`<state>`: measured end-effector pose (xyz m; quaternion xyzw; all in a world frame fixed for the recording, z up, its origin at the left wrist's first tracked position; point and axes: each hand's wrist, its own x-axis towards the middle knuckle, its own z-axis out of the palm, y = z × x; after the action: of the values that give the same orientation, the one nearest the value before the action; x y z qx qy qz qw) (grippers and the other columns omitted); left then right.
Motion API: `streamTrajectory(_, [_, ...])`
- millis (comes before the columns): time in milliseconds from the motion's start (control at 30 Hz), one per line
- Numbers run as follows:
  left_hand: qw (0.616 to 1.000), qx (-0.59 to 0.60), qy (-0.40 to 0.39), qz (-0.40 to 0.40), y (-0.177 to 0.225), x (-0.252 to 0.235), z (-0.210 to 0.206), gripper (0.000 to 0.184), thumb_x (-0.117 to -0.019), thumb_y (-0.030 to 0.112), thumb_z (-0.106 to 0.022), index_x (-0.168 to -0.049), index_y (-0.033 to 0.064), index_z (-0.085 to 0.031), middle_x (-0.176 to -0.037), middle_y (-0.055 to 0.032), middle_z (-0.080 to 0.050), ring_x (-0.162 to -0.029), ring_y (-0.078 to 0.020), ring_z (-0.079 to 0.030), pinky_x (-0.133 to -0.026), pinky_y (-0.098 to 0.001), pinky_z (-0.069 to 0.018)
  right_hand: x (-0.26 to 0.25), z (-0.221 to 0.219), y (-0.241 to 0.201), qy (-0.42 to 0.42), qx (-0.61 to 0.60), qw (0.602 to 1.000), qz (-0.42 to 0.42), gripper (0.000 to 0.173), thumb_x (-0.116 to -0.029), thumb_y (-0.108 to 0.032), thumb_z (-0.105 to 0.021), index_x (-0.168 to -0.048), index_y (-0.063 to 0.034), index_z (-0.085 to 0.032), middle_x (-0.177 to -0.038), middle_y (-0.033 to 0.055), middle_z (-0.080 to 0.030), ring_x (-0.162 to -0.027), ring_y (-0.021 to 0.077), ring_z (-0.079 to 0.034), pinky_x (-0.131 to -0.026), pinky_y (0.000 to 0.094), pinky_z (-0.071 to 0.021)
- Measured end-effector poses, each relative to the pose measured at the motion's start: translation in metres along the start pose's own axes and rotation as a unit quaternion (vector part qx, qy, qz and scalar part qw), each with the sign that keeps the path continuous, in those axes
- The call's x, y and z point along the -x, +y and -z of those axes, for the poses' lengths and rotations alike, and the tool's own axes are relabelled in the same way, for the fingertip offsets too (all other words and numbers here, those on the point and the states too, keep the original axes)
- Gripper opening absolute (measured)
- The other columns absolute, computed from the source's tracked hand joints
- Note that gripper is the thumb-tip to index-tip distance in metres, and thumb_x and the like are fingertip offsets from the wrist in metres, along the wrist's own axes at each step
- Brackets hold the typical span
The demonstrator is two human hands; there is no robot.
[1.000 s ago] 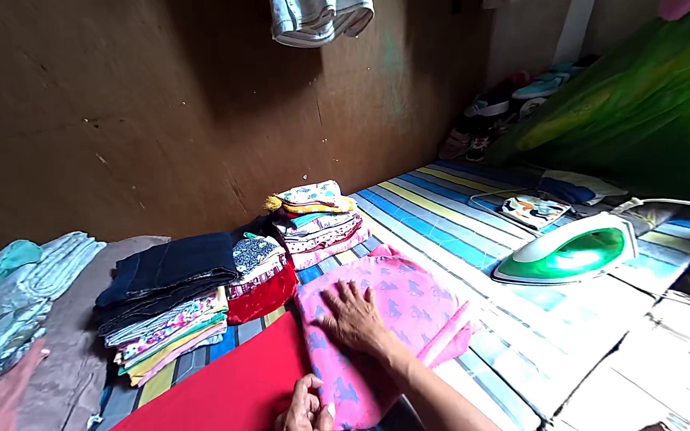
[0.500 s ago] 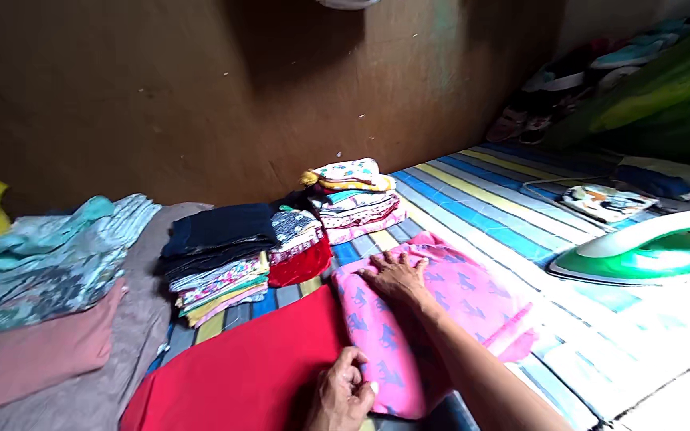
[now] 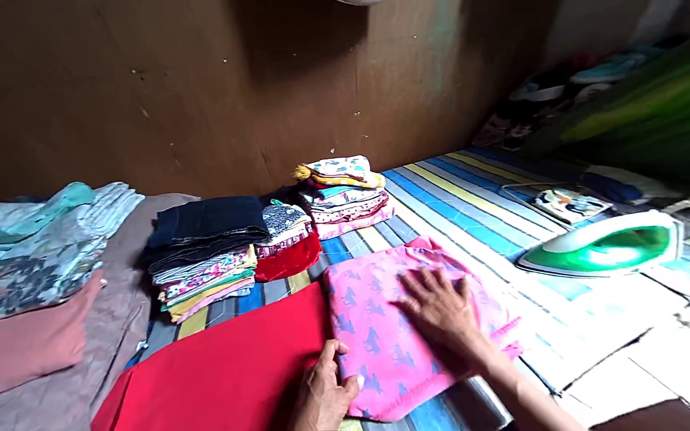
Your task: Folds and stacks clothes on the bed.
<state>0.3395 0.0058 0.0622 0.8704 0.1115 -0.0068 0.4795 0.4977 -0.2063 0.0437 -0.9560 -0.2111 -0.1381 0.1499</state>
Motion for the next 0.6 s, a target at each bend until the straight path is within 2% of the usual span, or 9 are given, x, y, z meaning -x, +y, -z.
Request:
streamTrajectory(33, [1.0, 0.004, 0.0, 0.0, 0.0, -0.001, 0.001, 0.051, -0.0892, 0.014, -0.073, -0.134, -0.0008, -0.055, -0.085, -0.0151, -0.069, -0.076, -0.0258, -0.068, -0.075, -0.044, -0.0558, -0.006, 0.011, 0.028, 0.019, 0.016, 0.998, -0.055, 0.059, -0.1041, -0.057, -0.04, -0.147, -0.0208, -0.059, -0.156, 0.0203, -0.047, -0.15, 0.0492, -0.031, -0.112, 0.0822, -0.0105])
streamTrajectory(100, [1.0, 0.007, -0.004, 0.006, 0.001, -0.003, 0.003, 0.051, -0.0886, 0.013, -0.074, -0.134, -0.0007, -0.054, -0.087, -0.0162, -0.07, -0.078, -0.0268, -0.069, -0.077, -0.045, -0.056, -0.017, 0.039, 0.061, -0.025, 0.014, 0.981, -0.19, 0.063, -0.1072, -0.055, -0.037, -0.156, -0.0158, -0.046, -0.163, 0.0251, -0.032, -0.152, 0.0538, -0.017, -0.112, 0.0824, -0.0065])
streamTrajectory(167, [1.0, 0.004, -0.011, 0.009, 0.001, -0.005, 0.003, 0.051, -0.0875, 0.013, -0.075, -0.133, -0.0006, -0.055, -0.088, -0.0169, -0.071, -0.08, -0.028, -0.07, -0.079, -0.0464, -0.0559, -0.018, 0.04, 0.063, -0.031, 0.007, 0.971, -0.236, 0.067, -0.1072, -0.056, -0.035, -0.159, -0.0132, -0.038, -0.166, 0.0267, -0.024, -0.153, 0.0556, -0.012, -0.111, 0.0826, -0.0063])
streamTrajectory(233, [1.0, -0.004, -0.014, -0.004, 0.0, -0.005, 0.004, 0.05, -0.0876, 0.013, -0.074, -0.132, -0.0025, -0.055, -0.085, -0.0174, -0.07, -0.077, -0.0287, -0.069, -0.076, -0.0467, -0.0553, -0.003, 0.014, 0.036, 0.046, 0.023, 0.992, -0.114, 0.069, -0.1027, -0.059, -0.042, -0.15, -0.0101, -0.052, -0.159, 0.0278, -0.039, -0.149, 0.0567, -0.025, -0.109, 0.0853, -0.0126])
streamTrajectory(267, [1.0, -0.006, -0.016, -0.014, -0.001, -0.005, 0.005, 0.049, -0.0879, 0.012, -0.074, -0.131, -0.0038, -0.055, -0.085, -0.0178, -0.07, -0.076, -0.0292, -0.069, -0.075, -0.0474, -0.0557, 0.008, 0.001, 0.013, 0.051, 0.016, 0.998, -0.031, 0.072, -0.1006, -0.066, -0.036, -0.148, -0.0148, -0.056, -0.157, 0.0233, -0.044, -0.148, 0.054, -0.03, -0.107, 0.0863, -0.0146])
streamTrajectory(333, [1.0, -0.002, -0.019, -0.018, -0.002, -0.003, 0.005, 0.049, -0.0885, 0.012, -0.073, -0.131, -0.0051, -0.055, -0.082, -0.0175, -0.068, -0.072, -0.0285, -0.067, -0.072, -0.047, -0.0549, 0.023, -0.003, -0.033, -0.053, -0.031, 0.996, 0.072, 0.078, -0.0992, -0.072, -0.019, -0.157, -0.0267, -0.044, -0.165, 0.0131, -0.036, -0.154, 0.046, -0.023, -0.111, 0.084, -0.0073])
streamTrajectory(367, [1.0, -0.001, -0.021, -0.015, -0.002, -0.002, 0.005, 0.048, -0.0889, 0.012, -0.072, -0.13, -0.0051, -0.055, -0.081, -0.017, -0.067, -0.071, -0.0275, -0.066, -0.071, -0.0463, -0.0547, 0.02, -0.002, -0.047, -0.099, -0.051, 0.989, 0.1, 0.078, -0.0991, -0.072, -0.017, -0.159, -0.0283, -0.04, -0.167, 0.0131, -0.031, -0.155, 0.0445, -0.02, -0.112, 0.0826, -0.0048])
streamTrajectory(467, [1.0, 0.007, -0.018, -0.021, -0.007, 0.0, 0.004, 0.048, -0.0885, 0.012, -0.072, -0.129, -0.0057, -0.055, -0.079, -0.0153, -0.066, -0.069, -0.0244, -0.064, -0.07, -0.0436, -0.0539, -0.023, -0.004, -0.051, -0.178, -0.066, 0.977, 0.093, 0.069, -0.1043, -0.064, -0.022, -0.161, -0.0267, -0.035, -0.168, 0.0122, -0.029, -0.157, 0.0412, -0.017, -0.115, 0.0792, -0.002])
streamTrajectory(600, [0.999, 0.029, -0.019, -0.021, -0.008, -0.001, 0.005, 0.047, -0.0883, 0.011, -0.072, -0.128, -0.0068, -0.054, -0.082, -0.0146, -0.069, -0.071, -0.0225, -0.068, -0.071, -0.0423, -0.0557, -0.095, -0.014, -0.024, -0.223, -0.048, 0.974, -0.008, 0.07, -0.1068, -0.061, -0.027, -0.16, -0.0164, -0.037, -0.165, 0.0144, -0.034, -0.155, 0.0383, -0.023, -0.118, 0.0736, -0.0055])
